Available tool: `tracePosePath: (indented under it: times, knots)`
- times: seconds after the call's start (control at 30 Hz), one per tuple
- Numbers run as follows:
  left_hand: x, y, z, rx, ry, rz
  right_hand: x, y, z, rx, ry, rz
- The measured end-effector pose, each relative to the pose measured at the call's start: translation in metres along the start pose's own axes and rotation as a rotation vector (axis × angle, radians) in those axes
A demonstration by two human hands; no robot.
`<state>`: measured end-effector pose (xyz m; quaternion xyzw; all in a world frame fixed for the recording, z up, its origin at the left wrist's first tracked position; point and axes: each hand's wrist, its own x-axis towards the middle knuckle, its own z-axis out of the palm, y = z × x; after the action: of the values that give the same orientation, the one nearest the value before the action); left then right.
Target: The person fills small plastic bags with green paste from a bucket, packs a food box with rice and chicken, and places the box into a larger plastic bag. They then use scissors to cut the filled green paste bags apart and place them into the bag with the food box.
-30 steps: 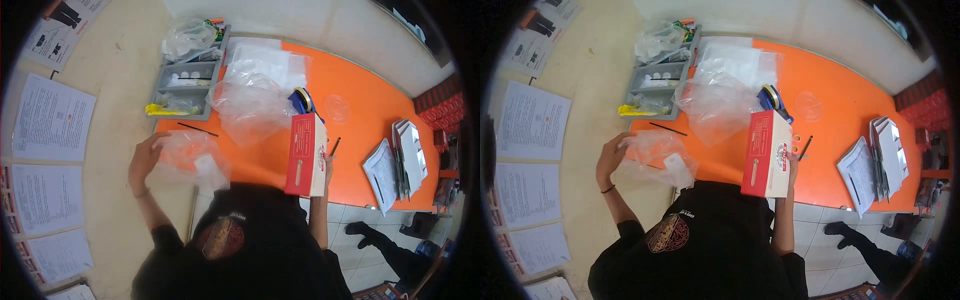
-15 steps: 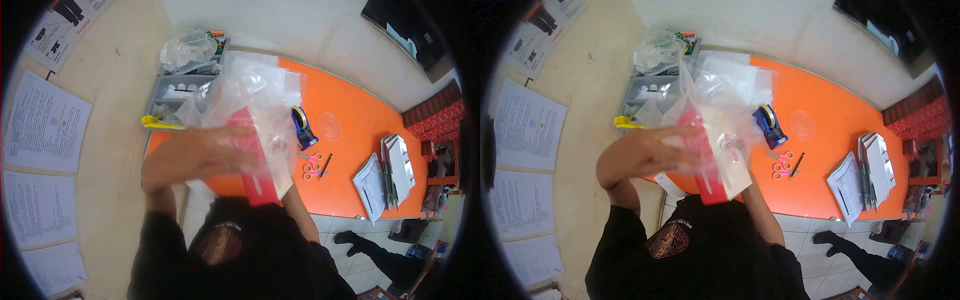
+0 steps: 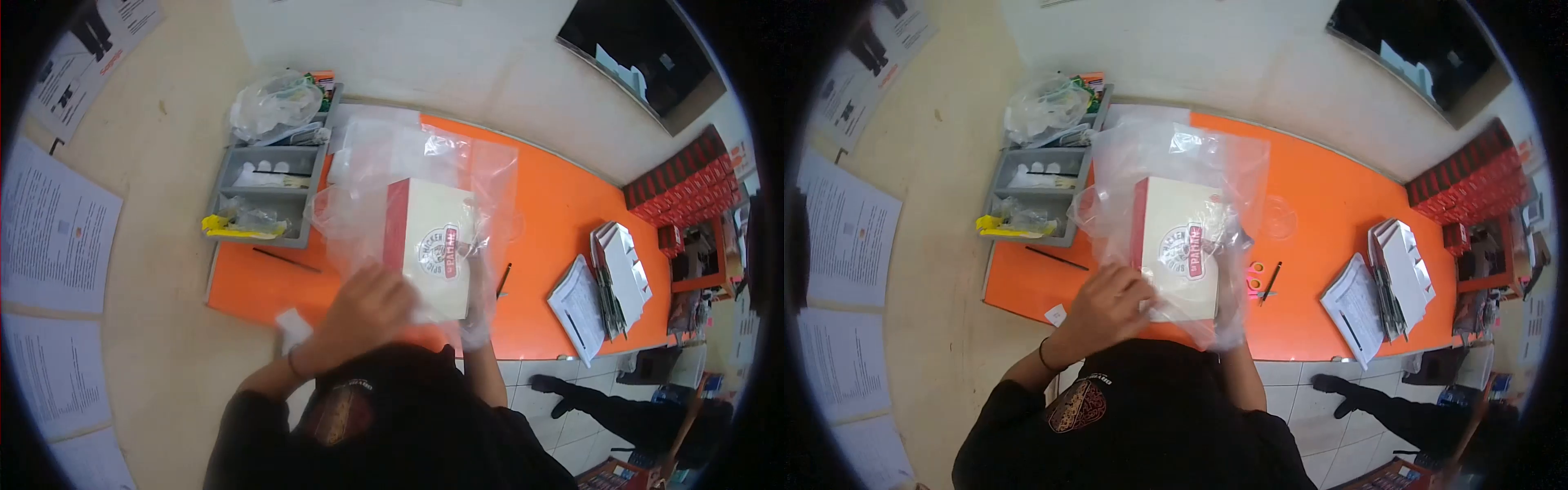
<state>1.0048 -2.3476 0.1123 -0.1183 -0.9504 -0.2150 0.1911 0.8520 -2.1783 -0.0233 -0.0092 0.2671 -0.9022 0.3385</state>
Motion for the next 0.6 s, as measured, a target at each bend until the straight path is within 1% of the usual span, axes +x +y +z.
tracePosePath:
  times: [0.07, 0.1, 0.13, 0.17, 0.23, 0.3, 0.37, 0.43, 0.5, 0.57, 0.6]
  knots:
    - [-0.033, -0.004, 0.022, -0.041, -0.139, -0.178, 0.006, -0.010, 0.005, 0.002, -0.010, -0.055]
    - [-0.052, -0.009, 0.041, -0.015, -0.182, 0.068, 0.007, -0.015, 0.008, 0.000, -0.015, -0.084]
    - [-0.055, -0.010, 0.044, 0.014, -0.221, 0.313, 0.008, -0.020, 0.009, 0.001, -0.014, -0.111]
    - [-0.057, -0.013, 0.045, 0.014, -0.216, 0.325, 0.006, -0.026, 0.010, 0.000, -0.014, -0.141]
    - [-0.035, -0.008, 0.012, -0.719, -0.656, -0.024, -0.001, -0.035, 0.011, -0.004, -0.001, -0.188]
    - [-0.004, -0.019, -0.008, -0.762, -0.280, 0.213, -0.015, -0.041, 0.006, -0.013, 0.028, -0.223]
    - [0.013, -0.045, -0.011, -0.457, 0.034, 0.122, -0.033, -0.046, 0.001, -0.030, 0.064, -0.258]
    - [0.004, -0.068, -0.017, -0.392, 0.153, -0.418, -0.050, -0.051, -0.003, -0.061, 0.096, -0.283]
    - [-0.052, -0.098, -0.011, -0.121, -0.114, -0.792, -0.070, -0.056, -0.007, -0.099, 0.136, -0.291]
    - [-0.118, -0.086, -0.003, 0.170, -0.490, -0.907, -0.095, -0.061, -0.011, -0.147, 0.186, -0.295]
    - [-0.163, -0.086, 0.026, 0.220, -0.548, -0.940, -0.106, -0.064, -0.013, -0.171, 0.210, -0.298]
